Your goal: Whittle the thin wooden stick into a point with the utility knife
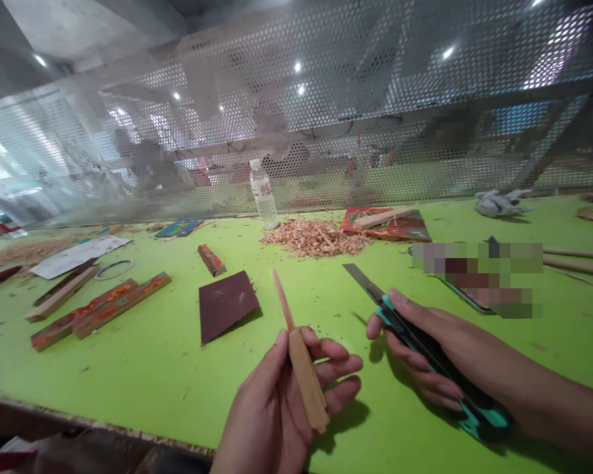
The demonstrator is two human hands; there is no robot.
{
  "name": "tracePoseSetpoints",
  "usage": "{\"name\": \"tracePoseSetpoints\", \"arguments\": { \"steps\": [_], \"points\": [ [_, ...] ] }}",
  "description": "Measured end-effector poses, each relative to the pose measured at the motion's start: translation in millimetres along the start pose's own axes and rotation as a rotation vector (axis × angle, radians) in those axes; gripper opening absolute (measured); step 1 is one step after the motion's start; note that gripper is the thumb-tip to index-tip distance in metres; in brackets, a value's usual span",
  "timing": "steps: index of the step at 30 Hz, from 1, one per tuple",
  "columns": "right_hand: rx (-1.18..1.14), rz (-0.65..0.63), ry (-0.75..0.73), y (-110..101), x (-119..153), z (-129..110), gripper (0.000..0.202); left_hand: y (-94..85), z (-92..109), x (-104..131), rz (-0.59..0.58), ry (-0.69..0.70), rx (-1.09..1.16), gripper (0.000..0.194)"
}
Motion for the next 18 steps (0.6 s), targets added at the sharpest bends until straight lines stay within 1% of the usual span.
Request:
{"name": "tracePoseSetpoints", "arguments": {
  "steps": [6, 13, 18],
  "points": [
    [0.01, 0.015, -0.004, -0.9, -0.1, -0.7, 0.05, 3.1, 1.4, 2.1, 0.015, 0.019, -0.028, 0.048],
    [0.012, 0.002, -0.014, 0.0, -1.7, -2.0, 0.052, -0.2, -0.6, 1.4, 0.049, 0.024, -0.063, 0.046],
    [0.013, 0.002, -0.025, 1.3, 0.2, -2.1, 0.054, 1.1, 1.0, 2.3, 0.068, 0.039, -0.078, 0.046]
  ]
}}
Point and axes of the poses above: each hand's wrist, its own x-axis away from the middle knuckle, its own y-axis out of the palm, z = x × y, the point moved 9 cm from there along -x, towards the middle knuckle, and after that the axes turned 5 degrees about z, right-handed, at the moved point
